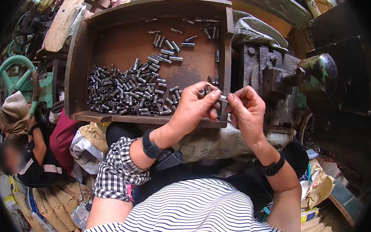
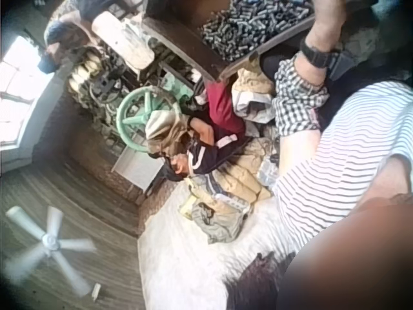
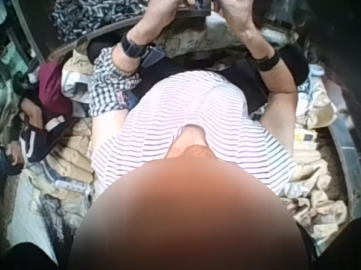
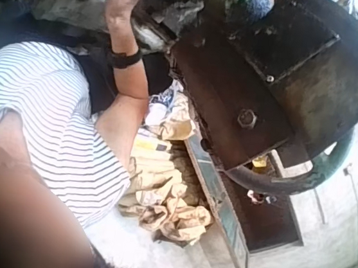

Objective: Manually assemble and process small metal components using a stationary industrial press or jig.

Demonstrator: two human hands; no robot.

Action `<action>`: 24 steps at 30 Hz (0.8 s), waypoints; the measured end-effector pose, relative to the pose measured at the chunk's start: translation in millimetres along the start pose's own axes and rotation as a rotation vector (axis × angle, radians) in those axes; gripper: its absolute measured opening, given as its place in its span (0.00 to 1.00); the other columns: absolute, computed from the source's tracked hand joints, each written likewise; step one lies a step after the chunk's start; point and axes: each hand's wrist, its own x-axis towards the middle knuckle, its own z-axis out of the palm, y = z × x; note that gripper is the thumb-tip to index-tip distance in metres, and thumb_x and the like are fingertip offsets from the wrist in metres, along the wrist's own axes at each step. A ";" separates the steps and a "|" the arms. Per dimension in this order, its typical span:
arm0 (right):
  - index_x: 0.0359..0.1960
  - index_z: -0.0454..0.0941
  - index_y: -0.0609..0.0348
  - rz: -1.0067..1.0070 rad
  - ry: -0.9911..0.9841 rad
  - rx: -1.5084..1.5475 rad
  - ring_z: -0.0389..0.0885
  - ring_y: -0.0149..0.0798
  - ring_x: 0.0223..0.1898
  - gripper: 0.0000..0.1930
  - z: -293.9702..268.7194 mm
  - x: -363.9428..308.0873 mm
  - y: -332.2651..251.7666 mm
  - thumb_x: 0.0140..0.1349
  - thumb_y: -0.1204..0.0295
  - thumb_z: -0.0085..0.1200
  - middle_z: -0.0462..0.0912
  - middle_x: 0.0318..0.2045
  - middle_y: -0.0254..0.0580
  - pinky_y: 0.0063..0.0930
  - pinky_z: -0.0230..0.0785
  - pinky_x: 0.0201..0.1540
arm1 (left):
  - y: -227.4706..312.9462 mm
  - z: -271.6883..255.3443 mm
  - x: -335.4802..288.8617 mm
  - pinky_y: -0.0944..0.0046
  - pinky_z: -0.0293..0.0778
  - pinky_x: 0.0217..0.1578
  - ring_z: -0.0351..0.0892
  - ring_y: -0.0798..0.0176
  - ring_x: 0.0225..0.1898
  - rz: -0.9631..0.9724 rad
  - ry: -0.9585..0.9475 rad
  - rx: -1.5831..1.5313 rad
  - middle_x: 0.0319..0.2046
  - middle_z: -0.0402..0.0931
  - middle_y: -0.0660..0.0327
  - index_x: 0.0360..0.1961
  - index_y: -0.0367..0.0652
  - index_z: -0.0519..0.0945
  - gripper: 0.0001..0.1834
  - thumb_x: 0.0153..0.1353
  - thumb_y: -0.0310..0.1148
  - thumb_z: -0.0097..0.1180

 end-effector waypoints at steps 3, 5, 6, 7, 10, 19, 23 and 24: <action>0.27 0.70 0.61 0.188 -0.120 0.257 0.64 0.18 0.10 0.08 -10.3 8.5 -5.4 0.60 0.71 0.55 0.75 0.15 0.34 0.12 0.55 0.11 | 5.8 -5.0 -0.6 0.74 0.73 0.17 0.74 0.72 0.17 0.029 -0.116 0.095 0.22 0.75 0.62 0.37 0.40 0.73 0.09 0.60 0.33 0.56; 0.27 0.71 0.61 0.263 -0.262 0.361 0.64 0.17 0.11 0.08 -16.4 11.7 -7.7 0.60 0.71 0.55 0.75 0.15 0.33 0.12 0.55 0.11 | 12.5 -3.9 0.0 0.74 0.73 0.18 0.73 0.72 0.17 -0.084 -0.209 0.100 0.22 0.74 0.63 0.37 0.39 0.73 0.10 0.59 0.34 0.57; 0.27 0.71 0.61 0.189 -0.208 0.213 0.64 0.17 0.11 0.08 -14.0 11.8 -7.9 0.60 0.72 0.55 0.75 0.15 0.33 0.12 0.55 0.11 | 10.6 -5.2 1.1 0.74 0.73 0.18 0.73 0.72 0.17 -0.085 -0.214 0.100 0.22 0.74 0.63 0.37 0.39 0.73 0.10 0.59 0.34 0.57; 0.27 0.72 0.61 0.114 -0.151 0.064 0.64 0.17 0.11 0.08 -11.5 11.7 -8.4 0.60 0.72 0.55 0.75 0.15 0.32 0.12 0.54 0.11 | 6.1 -7.4 3.3 0.74 0.73 0.18 0.74 0.73 0.17 -0.057 -0.191 0.072 0.23 0.74 0.64 0.37 0.39 0.73 0.11 0.59 0.34 0.57; 0.28 0.72 0.61 0.103 -0.112 0.085 0.67 0.19 0.12 0.07 -11.0 9.4 -10.0 0.61 0.72 0.54 0.74 0.15 0.31 0.12 0.56 0.11 | 4.1 -6.2 6.7 0.74 0.73 0.20 0.74 0.73 0.19 -0.031 -0.180 0.056 0.24 0.74 0.64 0.37 0.39 0.73 0.11 0.59 0.34 0.58; 0.36 0.70 0.67 -0.172 -0.120 -0.340 0.70 0.20 0.17 0.09 -20.4 -11.4 -48.8 0.62 0.72 0.52 0.76 0.22 0.34 0.16 0.62 0.18 | 15.9 -12.5 10.3 0.74 0.73 0.20 0.73 0.73 0.21 0.029 -0.016 0.029 0.26 0.76 0.60 0.37 0.38 0.73 0.09 0.59 0.31 0.57; 0.35 0.73 0.62 -0.514 -0.036 -0.513 0.71 0.28 0.18 0.09 -48.5 -87.9 -98.0 0.56 0.73 0.58 0.74 0.19 0.39 0.21 0.63 0.21 | 16.6 -12.8 9.0 0.74 0.74 0.19 0.75 0.71 0.21 0.086 0.001 0.123 0.26 0.77 0.59 0.37 0.38 0.74 0.10 0.58 0.31 0.57; 0.36 0.73 0.61 -0.566 0.015 -0.490 0.72 0.27 0.19 0.09 -64.2 -111.6 -102.1 0.56 0.73 0.58 0.74 0.19 0.38 0.20 0.64 0.21 | 17.6 -13.4 5.8 0.74 0.74 0.19 0.76 0.71 0.21 0.095 0.002 0.170 0.26 0.77 0.59 0.37 0.38 0.74 0.10 0.58 0.31 0.58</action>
